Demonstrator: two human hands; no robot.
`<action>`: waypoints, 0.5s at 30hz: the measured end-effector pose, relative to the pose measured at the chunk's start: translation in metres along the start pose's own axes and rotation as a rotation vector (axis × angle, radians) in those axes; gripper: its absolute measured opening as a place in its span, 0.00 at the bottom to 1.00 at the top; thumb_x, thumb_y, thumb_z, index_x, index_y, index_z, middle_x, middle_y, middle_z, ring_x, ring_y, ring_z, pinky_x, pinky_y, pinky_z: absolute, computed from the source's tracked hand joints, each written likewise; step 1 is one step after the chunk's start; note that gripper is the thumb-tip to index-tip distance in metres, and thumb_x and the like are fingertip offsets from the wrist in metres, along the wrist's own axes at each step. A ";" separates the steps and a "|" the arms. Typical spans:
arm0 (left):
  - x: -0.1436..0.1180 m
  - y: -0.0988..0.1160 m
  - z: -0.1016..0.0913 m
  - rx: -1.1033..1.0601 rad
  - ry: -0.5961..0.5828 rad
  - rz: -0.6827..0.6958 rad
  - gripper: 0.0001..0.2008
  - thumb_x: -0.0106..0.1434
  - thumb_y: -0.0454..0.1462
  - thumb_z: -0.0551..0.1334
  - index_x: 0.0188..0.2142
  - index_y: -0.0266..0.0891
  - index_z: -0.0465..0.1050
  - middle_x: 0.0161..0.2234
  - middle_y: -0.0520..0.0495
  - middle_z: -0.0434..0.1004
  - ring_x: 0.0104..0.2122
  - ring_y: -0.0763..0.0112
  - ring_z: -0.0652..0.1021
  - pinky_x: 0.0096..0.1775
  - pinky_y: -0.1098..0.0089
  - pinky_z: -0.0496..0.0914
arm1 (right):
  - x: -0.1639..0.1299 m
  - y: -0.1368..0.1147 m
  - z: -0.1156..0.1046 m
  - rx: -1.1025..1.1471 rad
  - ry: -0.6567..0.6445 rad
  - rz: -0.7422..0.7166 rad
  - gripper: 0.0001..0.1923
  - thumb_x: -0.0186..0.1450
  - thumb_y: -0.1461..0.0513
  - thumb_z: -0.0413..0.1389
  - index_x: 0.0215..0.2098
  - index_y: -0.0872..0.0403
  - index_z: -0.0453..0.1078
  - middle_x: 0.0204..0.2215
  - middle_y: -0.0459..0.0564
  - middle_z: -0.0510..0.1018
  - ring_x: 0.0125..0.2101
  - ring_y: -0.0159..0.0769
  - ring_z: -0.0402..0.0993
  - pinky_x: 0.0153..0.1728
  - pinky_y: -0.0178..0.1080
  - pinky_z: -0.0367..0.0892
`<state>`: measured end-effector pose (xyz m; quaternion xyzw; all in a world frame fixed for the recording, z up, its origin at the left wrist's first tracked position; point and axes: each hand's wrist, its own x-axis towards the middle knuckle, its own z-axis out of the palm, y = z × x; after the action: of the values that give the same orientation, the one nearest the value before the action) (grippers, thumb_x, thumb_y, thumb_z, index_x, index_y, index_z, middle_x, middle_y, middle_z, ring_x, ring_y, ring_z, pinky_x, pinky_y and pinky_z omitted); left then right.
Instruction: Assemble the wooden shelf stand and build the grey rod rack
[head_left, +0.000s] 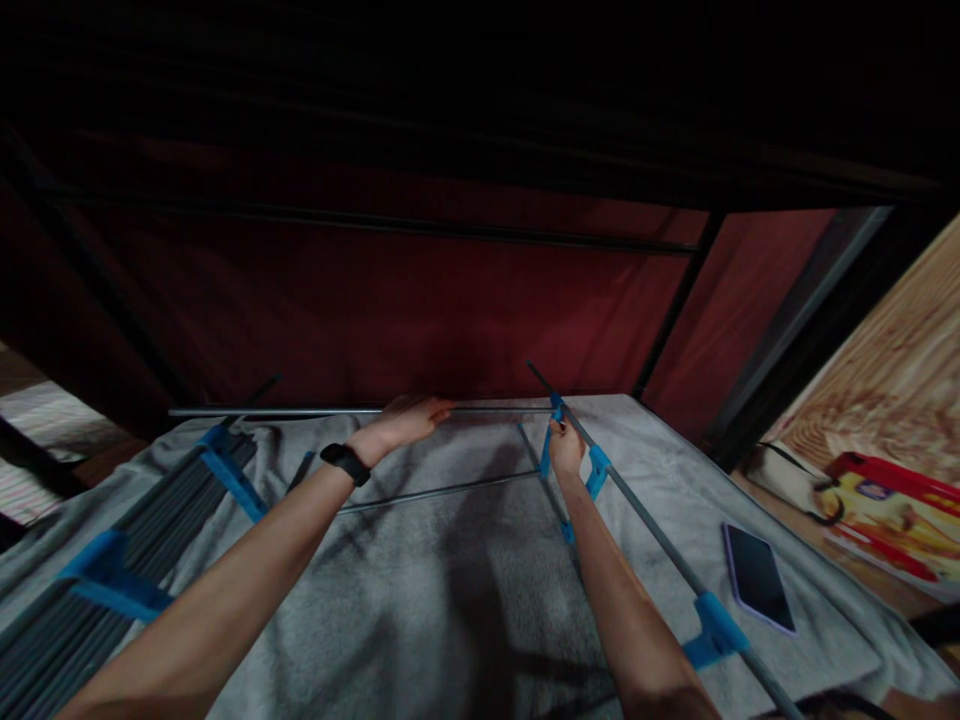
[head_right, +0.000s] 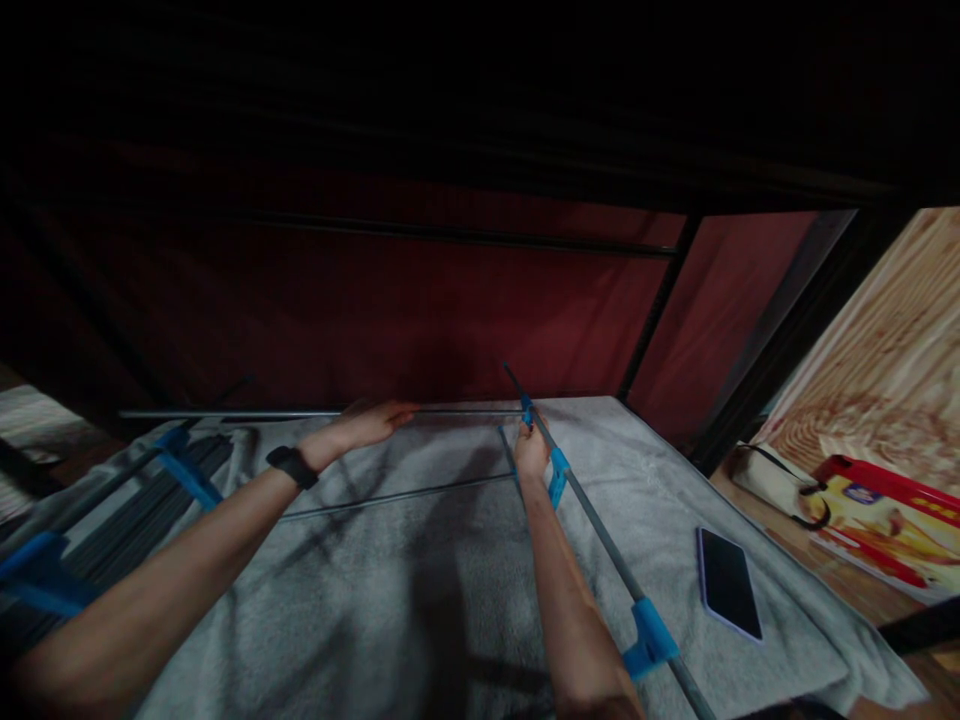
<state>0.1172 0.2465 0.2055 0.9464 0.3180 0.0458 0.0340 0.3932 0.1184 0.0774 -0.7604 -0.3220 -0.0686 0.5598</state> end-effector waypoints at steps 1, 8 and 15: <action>0.000 0.000 0.000 -0.008 -0.005 -0.001 0.25 0.73 0.46 0.45 0.62 0.48 0.69 0.59 0.47 0.75 0.56 0.59 0.75 0.56 0.63 0.67 | 0.000 -0.001 0.000 -0.003 0.000 0.001 0.22 0.64 0.56 0.47 0.48 0.59 0.74 0.44 0.61 0.80 0.45 0.46 0.75 0.49 0.44 0.66; 0.001 -0.001 0.005 -0.056 -0.036 0.003 0.25 0.72 0.46 0.45 0.61 0.46 0.70 0.59 0.46 0.74 0.56 0.60 0.75 0.56 0.63 0.67 | -0.001 -0.004 -0.002 -0.019 -0.004 0.023 0.22 0.64 0.57 0.47 0.48 0.59 0.75 0.44 0.60 0.81 0.45 0.46 0.75 0.50 0.42 0.65; 0.004 -0.002 0.012 -0.087 -0.036 -0.008 0.25 0.72 0.46 0.46 0.61 0.45 0.70 0.59 0.46 0.75 0.55 0.62 0.76 0.55 0.65 0.68 | -0.001 -0.005 -0.002 -0.050 -0.004 0.059 0.23 0.65 0.58 0.47 0.51 0.59 0.74 0.46 0.62 0.80 0.47 0.47 0.75 0.51 0.43 0.64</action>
<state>0.1201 0.2502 0.1935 0.9434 0.3187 0.0425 0.0810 0.3902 0.1172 0.0820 -0.7835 -0.2988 -0.0584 0.5417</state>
